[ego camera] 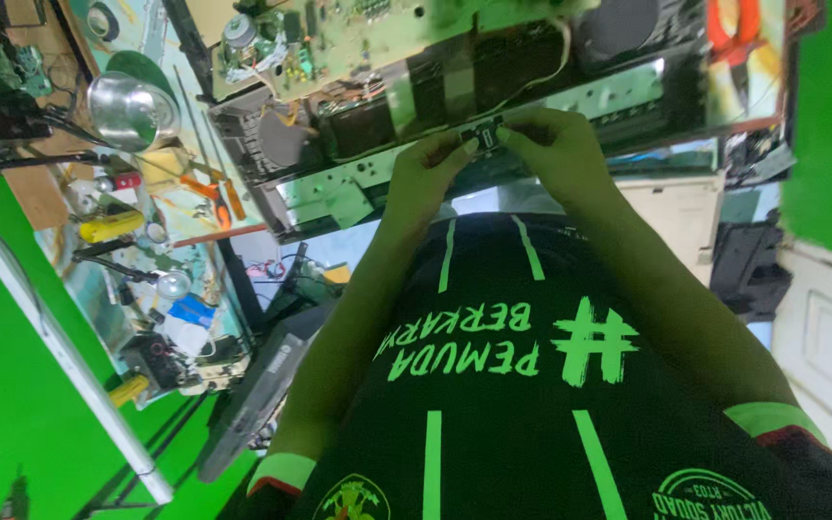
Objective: The person repairs an electronic keyboard by handling small circuit boards, pieces of tape, and internal components by hand on a workbench.
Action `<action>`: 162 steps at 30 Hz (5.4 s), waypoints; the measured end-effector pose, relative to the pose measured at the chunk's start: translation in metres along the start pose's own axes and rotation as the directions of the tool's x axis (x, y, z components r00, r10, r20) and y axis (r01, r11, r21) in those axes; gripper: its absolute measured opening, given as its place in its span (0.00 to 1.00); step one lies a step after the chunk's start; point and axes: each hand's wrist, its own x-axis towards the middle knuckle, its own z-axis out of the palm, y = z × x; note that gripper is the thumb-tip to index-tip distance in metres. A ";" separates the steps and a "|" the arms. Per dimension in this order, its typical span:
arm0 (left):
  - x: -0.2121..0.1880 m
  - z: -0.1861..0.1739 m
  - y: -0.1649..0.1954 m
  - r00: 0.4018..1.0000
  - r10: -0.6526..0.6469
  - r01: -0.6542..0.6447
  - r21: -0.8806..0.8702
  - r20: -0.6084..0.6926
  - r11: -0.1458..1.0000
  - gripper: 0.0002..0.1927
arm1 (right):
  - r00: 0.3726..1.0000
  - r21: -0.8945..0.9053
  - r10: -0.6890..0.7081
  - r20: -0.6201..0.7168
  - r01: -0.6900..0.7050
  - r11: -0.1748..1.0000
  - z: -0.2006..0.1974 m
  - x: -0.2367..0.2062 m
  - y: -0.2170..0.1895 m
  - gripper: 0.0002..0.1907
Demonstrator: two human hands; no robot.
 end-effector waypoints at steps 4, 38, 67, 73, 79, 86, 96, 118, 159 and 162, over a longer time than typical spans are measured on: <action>0.002 0.023 -0.003 0.999 0.013 -0.018 -0.093 -0.048 0.996 0.14 | 0.998 -0.092 -0.003 0.069 0.009 0.996 -0.025 0.011 -0.008 0.14; -0.009 0.006 -0.043 0.918 -0.160 -0.148 -0.689 -0.362 0.709 0.21 | 0.889 -0.105 -0.127 0.440 0.191 0.976 0.035 0.080 0.006 0.09; -0.001 -0.022 0.060 0.935 0.001 -0.073 -0.188 -0.355 0.979 0.18 | 0.917 -0.335 -0.204 0.343 0.323 0.885 0.031 0.088 -0.070 0.10; 0.001 -0.022 0.069 0.939 -0.010 -0.047 -0.158 -0.344 0.986 0.18 | 0.917 -0.329 -0.212 0.338 0.327 0.886 0.027 0.085 -0.074 0.10; 0.020 -0.027 0.067 0.950 -0.123 0.098 -0.101 -0.288 0.990 0.18 | 0.905 -0.410 -0.315 0.287 0.413 0.813 0.022 0.092 -0.063 0.10; 0.055 -0.020 0.091 0.939 0.105 -0.102 0.025 -0.326 0.994 0.19 | 0.862 -0.491 -0.460 0.215 0.503 0.712 0.007 0.122 -0.068 0.12; 0.077 0.002 0.137 0.911 0.329 -0.231 0.355 -0.247 0.906 0.17 | 0.781 -0.591 -0.613 0.117 0.551 0.589 -0.014 0.125 -0.084 0.10; 0.079 0.024 0.159 0.866 0.442 -0.190 0.661 -0.236 0.726 0.15 | 0.866 -0.817 -0.500 0.015 0.298 0.493 -0.011 0.108 -0.109 0.07; 0.089 0.024 0.162 0.893 0.404 -0.131 0.743 -0.200 0.656 0.16 | 0.825 -0.818 -0.529 0.196 0.435 0.376 -0.013 0.099 -0.097 0.15; 0.090 0.023 0.161 0.856 0.483 -0.227 0.707 -0.183 0.670 0.17 | 0.842 -0.830 -0.507 0.186 0.411 0.378 -0.012 0.099 -0.095 0.13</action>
